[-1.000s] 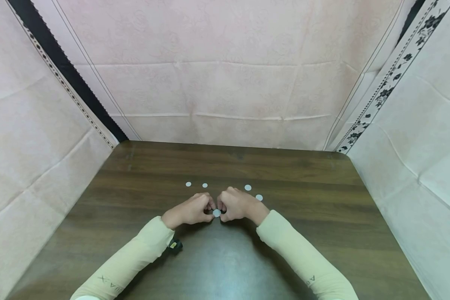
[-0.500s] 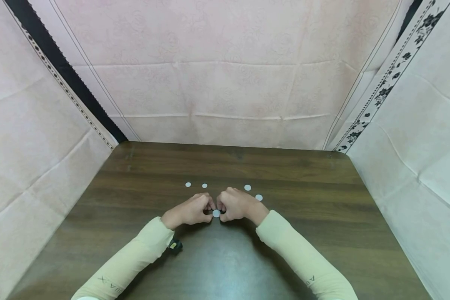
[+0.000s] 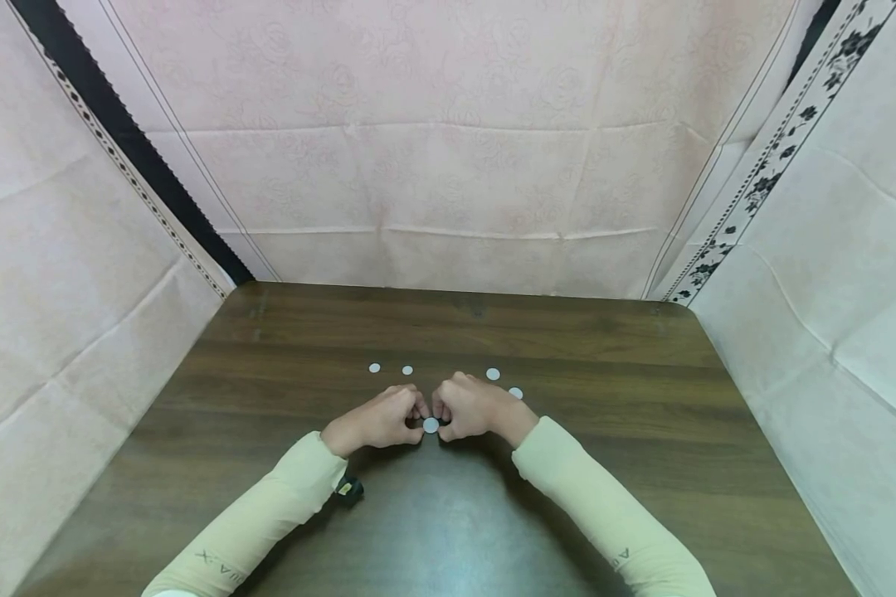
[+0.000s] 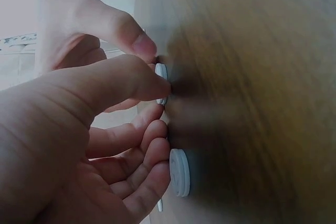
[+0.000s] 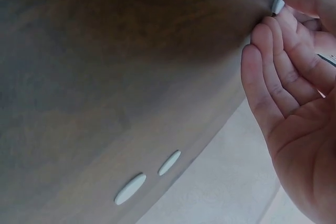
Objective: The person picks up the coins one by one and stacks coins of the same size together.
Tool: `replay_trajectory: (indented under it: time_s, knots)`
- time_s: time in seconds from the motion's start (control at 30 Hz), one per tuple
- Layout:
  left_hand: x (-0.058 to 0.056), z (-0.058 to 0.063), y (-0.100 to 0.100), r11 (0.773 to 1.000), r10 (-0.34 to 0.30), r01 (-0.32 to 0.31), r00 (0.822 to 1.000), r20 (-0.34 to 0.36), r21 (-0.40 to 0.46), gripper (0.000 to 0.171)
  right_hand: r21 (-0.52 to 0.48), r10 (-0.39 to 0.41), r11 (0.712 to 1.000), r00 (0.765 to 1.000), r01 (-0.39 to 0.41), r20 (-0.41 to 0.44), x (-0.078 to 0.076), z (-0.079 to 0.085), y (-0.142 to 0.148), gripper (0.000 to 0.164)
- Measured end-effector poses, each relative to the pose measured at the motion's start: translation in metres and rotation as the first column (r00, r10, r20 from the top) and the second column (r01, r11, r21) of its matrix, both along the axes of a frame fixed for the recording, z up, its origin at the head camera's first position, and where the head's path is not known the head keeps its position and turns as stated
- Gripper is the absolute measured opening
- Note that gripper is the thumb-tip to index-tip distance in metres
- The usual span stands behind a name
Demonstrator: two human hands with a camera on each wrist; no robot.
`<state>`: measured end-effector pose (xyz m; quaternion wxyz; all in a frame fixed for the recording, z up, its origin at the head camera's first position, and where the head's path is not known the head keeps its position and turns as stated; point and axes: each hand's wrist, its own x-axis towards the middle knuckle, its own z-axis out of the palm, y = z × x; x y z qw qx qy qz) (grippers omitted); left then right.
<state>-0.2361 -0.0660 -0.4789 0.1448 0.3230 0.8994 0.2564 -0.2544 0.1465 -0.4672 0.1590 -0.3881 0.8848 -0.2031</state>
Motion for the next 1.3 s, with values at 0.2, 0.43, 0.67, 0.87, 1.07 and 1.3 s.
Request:
replay_trajectory:
  time_s: [0.2,0.43,0.67,0.87,1.07,1.3]
  knots:
    - [0.0,0.0,0.0,1.0,-0.006,0.006,1.0,-0.018,-0.004,0.01,-0.005,0.011,1.0,1.0,-0.011,0.01,0.001,0.007,0.011,0.01]
    - [0.0,0.0,-0.001,1.0,0.006,-0.007,1.0,-0.018,-0.006,0.014,-0.015,0.006,1.0,1.0,-0.006,-0.029,-0.002,0.017,0.037,0.011]
    - [0.002,0.001,-0.002,1.0,0.014,-0.014,1.0,0.021,0.001,0.013,0.007,-0.076,0.997,0.997,0.077,-0.032,-0.004,0.027,0.065,0.013]
    - [0.003,0.001,-0.002,1.0,0.013,-0.013,1.0,0.017,0.003,0.013,0.032,-0.127,0.991,0.989,0.129,-0.07,-0.009,0.032,0.084,0.017]
    - [0.003,0.002,-0.002,1.0,0.014,-0.014,1.0,0.014,-0.001,0.013,0.062,-0.169,0.983,0.983,0.174,-0.072,-0.016,0.031,0.099,0.015]
    - [0.002,0.002,-0.002,1.0,0.013,-0.013,1.0,0.018,0.0,0.013,0.095,-0.187,0.976,0.977,0.196,-0.098,-0.025,0.023,0.11,0.014]
